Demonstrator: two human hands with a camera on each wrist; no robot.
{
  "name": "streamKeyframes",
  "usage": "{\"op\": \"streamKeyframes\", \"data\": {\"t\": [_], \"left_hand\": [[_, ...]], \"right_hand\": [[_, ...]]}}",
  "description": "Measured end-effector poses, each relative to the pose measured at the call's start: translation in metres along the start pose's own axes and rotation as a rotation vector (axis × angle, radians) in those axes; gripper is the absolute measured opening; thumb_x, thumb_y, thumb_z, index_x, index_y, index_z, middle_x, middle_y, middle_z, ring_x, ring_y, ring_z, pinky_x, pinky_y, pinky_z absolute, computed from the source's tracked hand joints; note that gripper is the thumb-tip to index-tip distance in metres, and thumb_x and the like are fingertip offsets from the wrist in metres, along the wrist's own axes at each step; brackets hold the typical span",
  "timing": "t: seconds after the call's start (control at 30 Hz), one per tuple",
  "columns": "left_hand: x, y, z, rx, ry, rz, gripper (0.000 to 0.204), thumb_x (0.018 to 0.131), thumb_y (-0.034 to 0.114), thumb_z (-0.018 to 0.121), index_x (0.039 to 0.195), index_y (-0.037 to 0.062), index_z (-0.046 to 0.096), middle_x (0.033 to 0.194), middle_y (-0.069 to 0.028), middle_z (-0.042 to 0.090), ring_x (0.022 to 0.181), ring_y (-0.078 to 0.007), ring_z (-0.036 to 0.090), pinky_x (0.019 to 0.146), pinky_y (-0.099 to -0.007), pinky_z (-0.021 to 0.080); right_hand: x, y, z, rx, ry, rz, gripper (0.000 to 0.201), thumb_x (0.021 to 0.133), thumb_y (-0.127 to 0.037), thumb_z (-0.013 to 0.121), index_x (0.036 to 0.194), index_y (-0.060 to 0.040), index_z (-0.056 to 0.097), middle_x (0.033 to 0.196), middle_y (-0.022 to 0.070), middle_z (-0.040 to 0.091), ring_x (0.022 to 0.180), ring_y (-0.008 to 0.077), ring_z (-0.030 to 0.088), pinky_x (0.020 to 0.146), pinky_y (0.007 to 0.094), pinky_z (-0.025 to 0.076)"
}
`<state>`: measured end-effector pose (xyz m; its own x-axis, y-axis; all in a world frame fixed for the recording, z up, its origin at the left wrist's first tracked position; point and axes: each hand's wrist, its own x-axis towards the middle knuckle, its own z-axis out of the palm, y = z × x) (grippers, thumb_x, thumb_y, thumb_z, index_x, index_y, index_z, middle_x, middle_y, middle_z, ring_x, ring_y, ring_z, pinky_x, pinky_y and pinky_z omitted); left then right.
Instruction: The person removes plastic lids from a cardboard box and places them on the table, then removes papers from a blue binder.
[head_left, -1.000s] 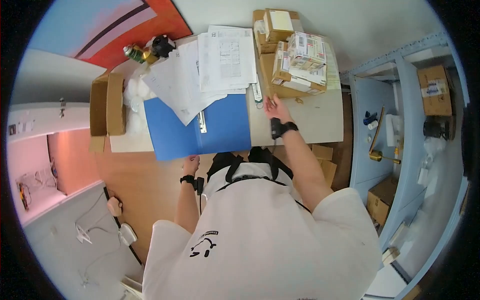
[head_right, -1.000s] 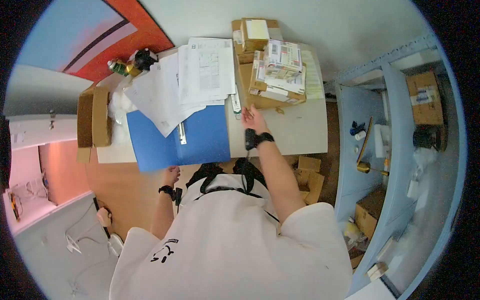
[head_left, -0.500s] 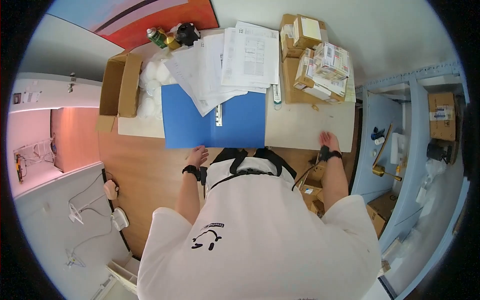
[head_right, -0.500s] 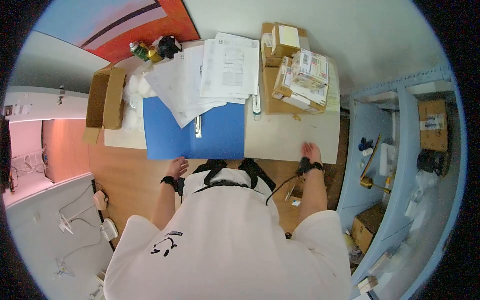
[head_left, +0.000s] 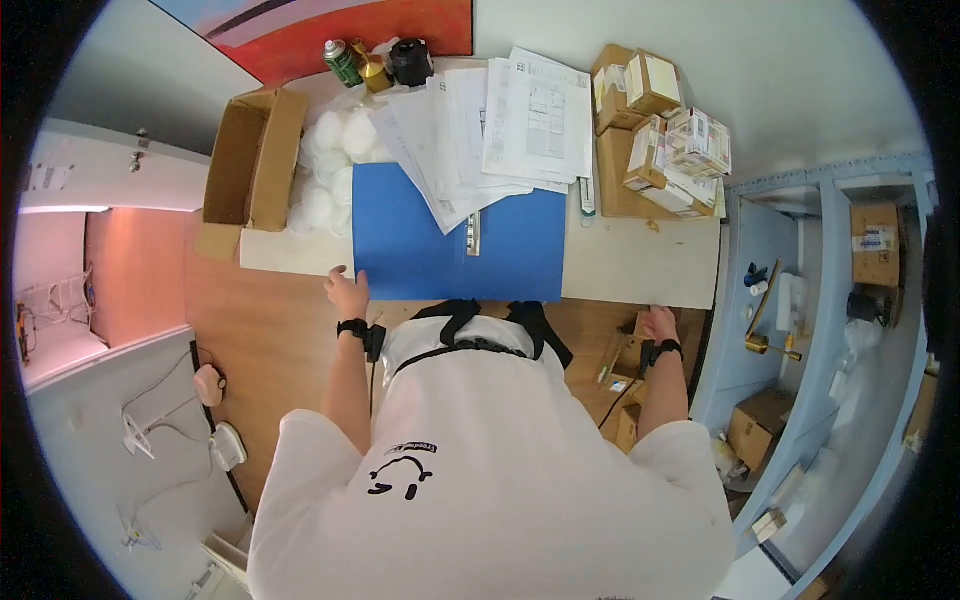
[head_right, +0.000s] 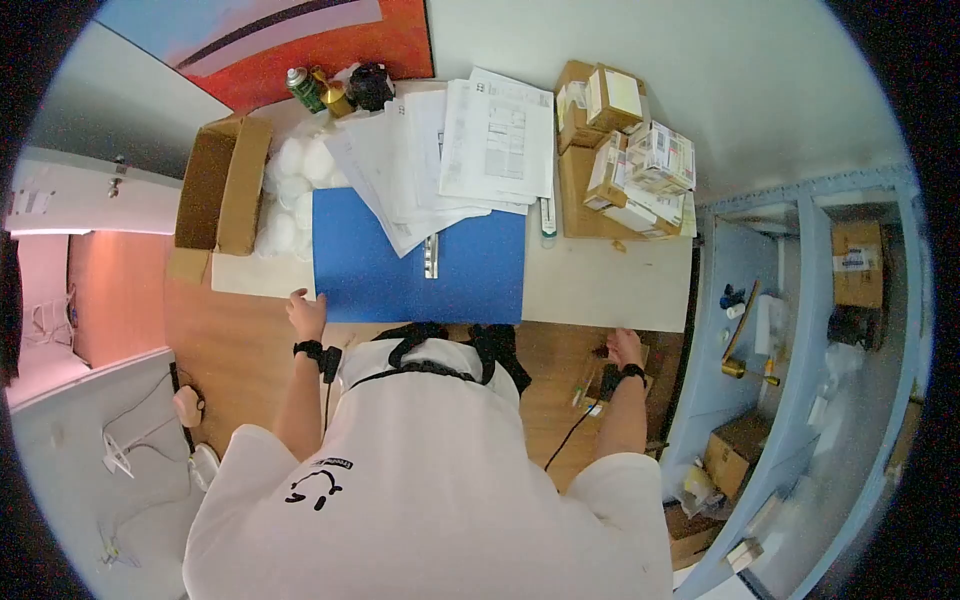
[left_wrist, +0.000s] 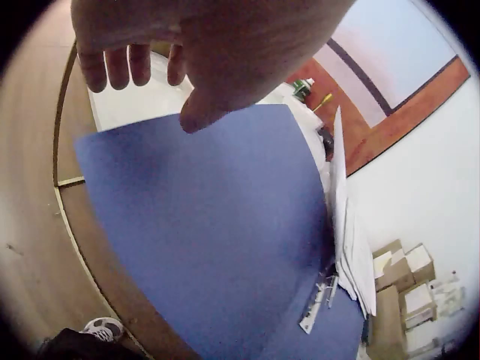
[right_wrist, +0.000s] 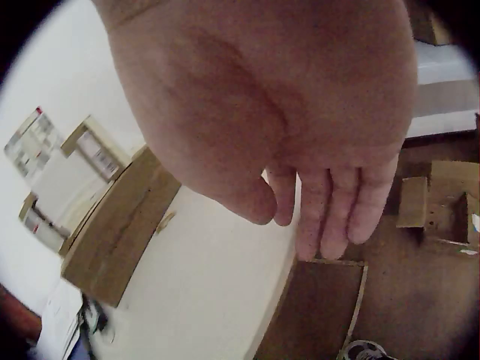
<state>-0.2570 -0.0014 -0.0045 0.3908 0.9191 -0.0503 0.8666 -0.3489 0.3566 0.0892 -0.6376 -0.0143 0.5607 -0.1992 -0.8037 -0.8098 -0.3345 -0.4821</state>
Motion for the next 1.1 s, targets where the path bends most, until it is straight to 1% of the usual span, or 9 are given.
{"op": "streamKeyframes", "data": {"t": [0.07,0.17,0.27,0.33,0.4,0.53,0.77,0.93,1.1], "left_hand": [[0.015,-0.002,-0.014,0.126,0.094,0.019,0.051,0.087,0.031,0.073,0.122,-0.0026,0.058,0.108,-0.0191,0.068,0.093,-0.0261,0.067,0.076,-0.0391,0.053],[0.038,-0.008,-0.017,-0.491,-0.535,-0.151,0.061,0.084,0.036,0.075,0.124,-0.0060,0.056,0.105,-0.0222,0.069,0.092,-0.0275,0.068,0.081,-0.0369,0.054],[0.046,-0.004,-0.022,-0.371,-0.619,-0.103,0.061,0.086,0.035,0.074,0.126,-0.0060,0.055,0.102,-0.0220,0.069,0.092,-0.0265,0.069,0.080,-0.0358,0.054],[0.046,0.004,-0.028,-0.368,-0.636,-0.078,0.059,0.088,0.034,0.072,0.126,-0.0071,0.055,0.104,-0.0205,0.070,0.093,-0.0243,0.068,0.081,-0.0340,0.054],[0.034,0.030,-0.058,-0.633,-0.708,-0.096,0.054,0.089,0.030,0.071,0.124,-0.0081,0.057,0.104,-0.0176,0.070,0.094,-0.0230,0.068,0.083,-0.0337,0.053],[0.026,0.051,-0.071,-0.634,-0.786,-0.009,0.048,0.090,0.026,0.070,0.122,-0.0080,0.060,0.110,-0.0157,0.070,0.097,-0.0223,0.067,0.086,-0.0347,0.053],[-0.008,0.104,-0.098,-0.569,-0.639,0.165,0.042,0.092,0.023,0.063,0.125,-0.0025,0.059,0.103,-0.0179,0.071,0.090,-0.0216,0.068,0.083,-0.0344,0.053],[-0.050,0.171,-0.138,-0.540,-0.831,0.244,0.042,0.088,0.022,0.061,0.121,-0.0036,0.059,0.095,-0.0230,0.070,0.086,-0.0327,0.069,0.078,-0.0415,0.052],[-0.090,0.203,-0.096,-0.435,-0.816,0.515,0.049,0.085,0.022,0.058,0.123,-0.0084,0.052,0.098,-0.0318,0.066,0.091,-0.0441,0.066,0.083,-0.0466,0.052]], "right_hand": [[0.006,-0.001,0.030,-0.129,-0.116,-0.130,0.040,0.096,-0.026,0.059,0.128,-0.0033,0.052,0.096,0.0090,0.068,0.073,0.0147,0.065,0.058,0.0280,0.051],[-0.038,-0.004,0.110,-0.230,-0.240,-0.214,0.040,0.095,-0.029,0.060,0.124,-0.0015,0.054,0.097,0.0074,0.067,0.076,0.0143,0.063,0.065,0.0297,0.051],[-0.008,0.038,0.169,-0.464,-0.143,-0.410,0.040,0.093,-0.031,0.063,0.117,0.0006,0.055,0.096,0.0084,0.064,0.078,0.0145,0.061,0.071,0.0310,0.052],[0.013,0.057,0.195,-0.410,-0.201,-0.321,0.042,0.092,-0.032,0.066,0.116,0.0002,0.055,0.095,0.0097,0.064,0.079,0.0165,0.063,0.070,0.0320,0.053],[-0.033,0.037,0.212,-0.279,-0.171,-0.260,0.041,0.092,-0.031,0.066,0.116,0.0002,0.055,0.096,0.0098,0.064,0.080,0.0174,0.064,0.070,0.0319,0.054],[-0.082,0.026,0.223,-0.080,-0.168,-0.198,0.035,0.094,-0.025,0.065,0.116,-0.0005,0.055,0.096,0.0092,0.064,0.082,0.0179,0.066,0.067,0.0313,0.055],[-0.080,0.017,0.204,-0.131,-0.283,-0.273,0.026,0.096,-0.015,0.062,0.117,-0.0027,0.054,0.092,0.0062,0.064,0.073,0.0156,0.065,0.063,0.0301,0.054],[-0.066,0.023,0.199,-0.208,-0.324,-0.274,0.022,0.095,-0.012,0.060,0.115,-0.0021,0.055,0.095,0.0084,0.066,0.073,0.0161,0.066,0.062,0.0299,0.053],[-0.079,0.022,0.188,-0.226,-0.413,-0.243,0.021,0.095,-0.010,0.059,0.114,0.0004,0.055,0.097,0.0096,0.066,0.079,0.0186,0.068,0.069,0.0328,0.056]]}}
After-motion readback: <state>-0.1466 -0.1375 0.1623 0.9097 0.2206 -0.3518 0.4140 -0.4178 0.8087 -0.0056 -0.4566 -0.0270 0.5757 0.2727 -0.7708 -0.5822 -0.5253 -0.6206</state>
